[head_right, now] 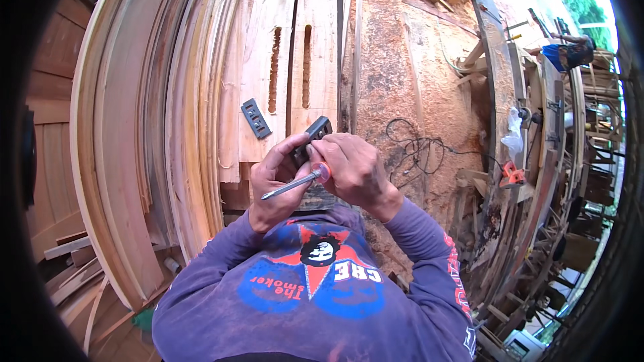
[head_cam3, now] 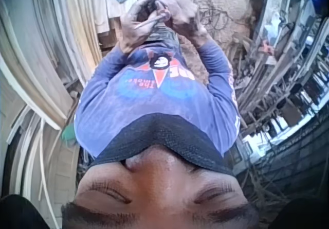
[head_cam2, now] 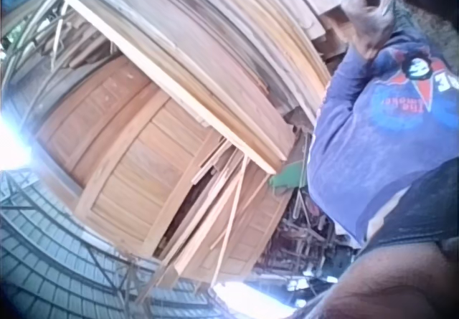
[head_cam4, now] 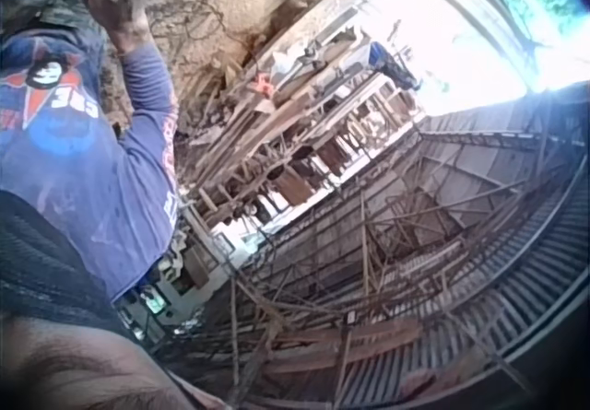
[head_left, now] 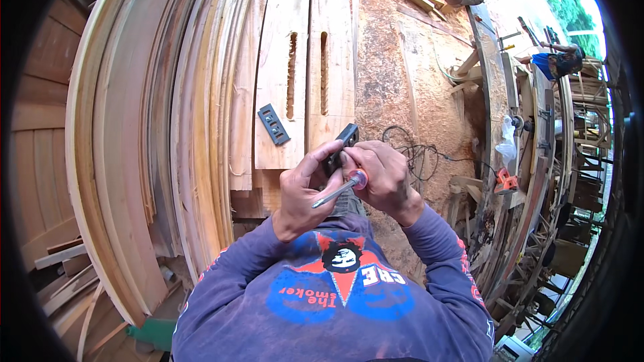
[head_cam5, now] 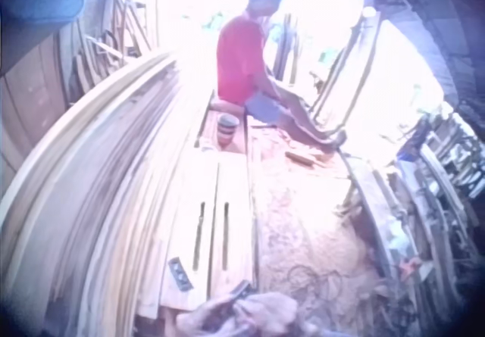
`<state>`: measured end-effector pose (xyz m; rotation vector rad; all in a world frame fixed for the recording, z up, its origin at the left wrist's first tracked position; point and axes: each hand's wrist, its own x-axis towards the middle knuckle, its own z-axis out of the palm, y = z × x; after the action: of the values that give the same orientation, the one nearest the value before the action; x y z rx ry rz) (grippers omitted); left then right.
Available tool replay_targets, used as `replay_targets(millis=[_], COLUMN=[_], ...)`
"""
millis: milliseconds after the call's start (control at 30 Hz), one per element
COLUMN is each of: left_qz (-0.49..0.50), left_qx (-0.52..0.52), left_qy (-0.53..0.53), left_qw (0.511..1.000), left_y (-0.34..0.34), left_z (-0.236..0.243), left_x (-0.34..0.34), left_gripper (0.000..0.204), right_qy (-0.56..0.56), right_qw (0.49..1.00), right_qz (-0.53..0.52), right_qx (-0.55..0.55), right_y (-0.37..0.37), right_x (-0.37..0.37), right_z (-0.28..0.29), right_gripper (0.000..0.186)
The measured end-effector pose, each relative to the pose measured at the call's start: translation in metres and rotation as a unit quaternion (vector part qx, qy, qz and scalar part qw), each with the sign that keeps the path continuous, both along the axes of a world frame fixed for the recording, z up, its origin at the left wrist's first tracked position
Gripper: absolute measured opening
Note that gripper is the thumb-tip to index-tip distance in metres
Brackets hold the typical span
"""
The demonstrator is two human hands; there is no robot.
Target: The person disassembles a blade clamp using a screwdriver, fetches an electric hand planer, and mounts the blade clamp onto the planer drum by hand.
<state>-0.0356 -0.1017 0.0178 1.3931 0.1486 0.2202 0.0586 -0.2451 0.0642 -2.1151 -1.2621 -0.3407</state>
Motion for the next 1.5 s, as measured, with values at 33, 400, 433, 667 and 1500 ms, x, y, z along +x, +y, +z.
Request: replay_targets(millis=[33,400,433,667,1500], left_qz=[-0.002,0.032,0.046,0.111,0.142], left_qx=[-0.001,-0.199,-0.195,-0.144,-0.115], left_qy=[0.0,0.089,0.09,0.02,-0.042], left_qw=[1.0,0.975,0.976,0.983,0.982], left_y=[0.0,0.018,0.018,0.022,0.004], left_z=[0.002,0.011,0.009,0.01,0.03], left_x=[0.0,0.009,0.01,0.004,-0.012], left_gripper=[0.044,0.042,0.041,0.032,0.031], right_qy=[0.0,0.345,0.46,0.233,-0.066], right_qw=[1.0,0.932,0.873,0.953,0.982], right_qz=[0.004,-0.11,-0.16,-0.015,0.058], right_qx=[-0.005,-0.006,-0.038,-0.193,-0.165], right_y=[0.001,-0.024,-0.03,-0.06,-0.071], right_x=[0.0,0.013,0.015,-0.014,-0.049], right_z=[-0.001,0.011,0.028,0.104,0.118], right_gripper=[0.012,0.024,0.026,0.061,0.046])
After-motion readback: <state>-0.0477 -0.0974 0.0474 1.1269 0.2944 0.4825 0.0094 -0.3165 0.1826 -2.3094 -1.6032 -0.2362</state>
